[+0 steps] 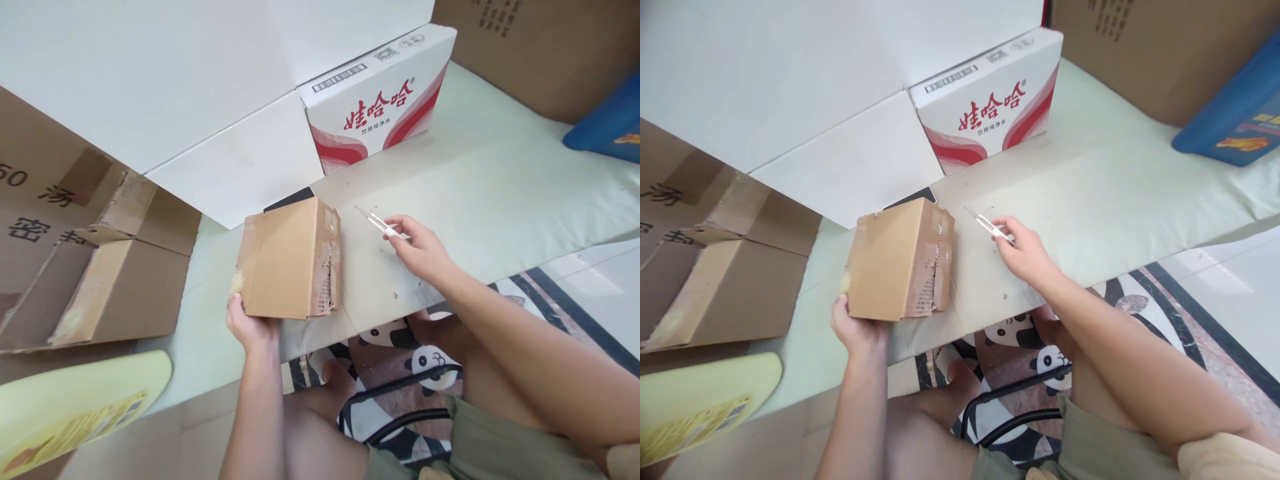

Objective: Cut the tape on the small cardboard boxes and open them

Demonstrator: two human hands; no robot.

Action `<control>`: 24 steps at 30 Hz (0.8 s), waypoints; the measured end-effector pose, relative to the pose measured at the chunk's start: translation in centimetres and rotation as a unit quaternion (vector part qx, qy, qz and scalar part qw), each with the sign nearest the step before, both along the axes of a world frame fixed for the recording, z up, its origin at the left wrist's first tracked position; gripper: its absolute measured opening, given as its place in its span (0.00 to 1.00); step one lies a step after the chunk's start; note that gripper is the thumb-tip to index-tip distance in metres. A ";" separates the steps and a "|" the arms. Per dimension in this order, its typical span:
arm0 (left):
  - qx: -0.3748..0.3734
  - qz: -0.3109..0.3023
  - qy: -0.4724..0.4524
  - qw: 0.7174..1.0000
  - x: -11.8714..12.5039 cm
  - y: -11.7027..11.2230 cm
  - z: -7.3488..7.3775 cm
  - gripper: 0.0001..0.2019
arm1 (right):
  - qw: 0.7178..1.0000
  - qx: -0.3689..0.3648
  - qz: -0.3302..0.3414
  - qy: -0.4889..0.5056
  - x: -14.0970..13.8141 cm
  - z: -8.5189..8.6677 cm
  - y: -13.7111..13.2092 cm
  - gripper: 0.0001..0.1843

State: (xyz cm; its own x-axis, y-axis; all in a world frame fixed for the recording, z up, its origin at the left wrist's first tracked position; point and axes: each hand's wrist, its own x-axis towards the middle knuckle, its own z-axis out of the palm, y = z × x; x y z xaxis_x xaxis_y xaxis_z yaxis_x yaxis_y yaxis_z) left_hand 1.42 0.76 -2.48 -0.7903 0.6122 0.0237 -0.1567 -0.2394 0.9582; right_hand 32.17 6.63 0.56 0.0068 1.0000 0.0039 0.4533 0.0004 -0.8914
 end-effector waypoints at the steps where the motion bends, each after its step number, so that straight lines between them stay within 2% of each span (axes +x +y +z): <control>1: 0.000 0.007 -0.011 1.000 0.1 0.0 0.1 0.09 | 1.000 0.006 0.025 -0.001 -0.4 -0.1 -0.2 0.19; 4: 0.007 0.034 -0.044 0.998 0.7 0.1 0.6 0.08 | 0.996 0.033 0.082 -0.016 -1.7 -0.3 -0.6 0.23; 10: 0.010 0.038 0.001 0.999 1.6 -0.1 1.2 0.09 | 0.991 0.074 0.094 -0.063 -2.7 -1.2 -0.2 0.25; 14: 0.006 0.029 0.019 0.999 1.7 -0.1 1.1 0.09 | 0.991 0.069 0.100 -0.062 -2.7 -1.7 0.1 0.25; 19: -0.001 0.043 0.033 0.999 2.1 0.0 0.9 0.09 | 0.994 0.026 0.101 -0.030 -2.9 -1.4 -0.3 0.24; 24: 0.018 0.046 0.015 0.999 2.8 0.2 1.1 0.09 | 0.993 -0.002 0.116 -0.015 -3.4 -1.6 -1.0 0.24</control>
State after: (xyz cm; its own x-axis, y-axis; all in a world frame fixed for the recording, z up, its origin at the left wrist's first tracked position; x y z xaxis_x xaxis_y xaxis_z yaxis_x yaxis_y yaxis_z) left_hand 4.22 0.98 -1.39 -0.8420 0.5351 0.0688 -0.1043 -0.2866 0.9524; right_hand 28.81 5.64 -1.02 -0.2242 0.9745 -0.0024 0.4678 0.1054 -0.8775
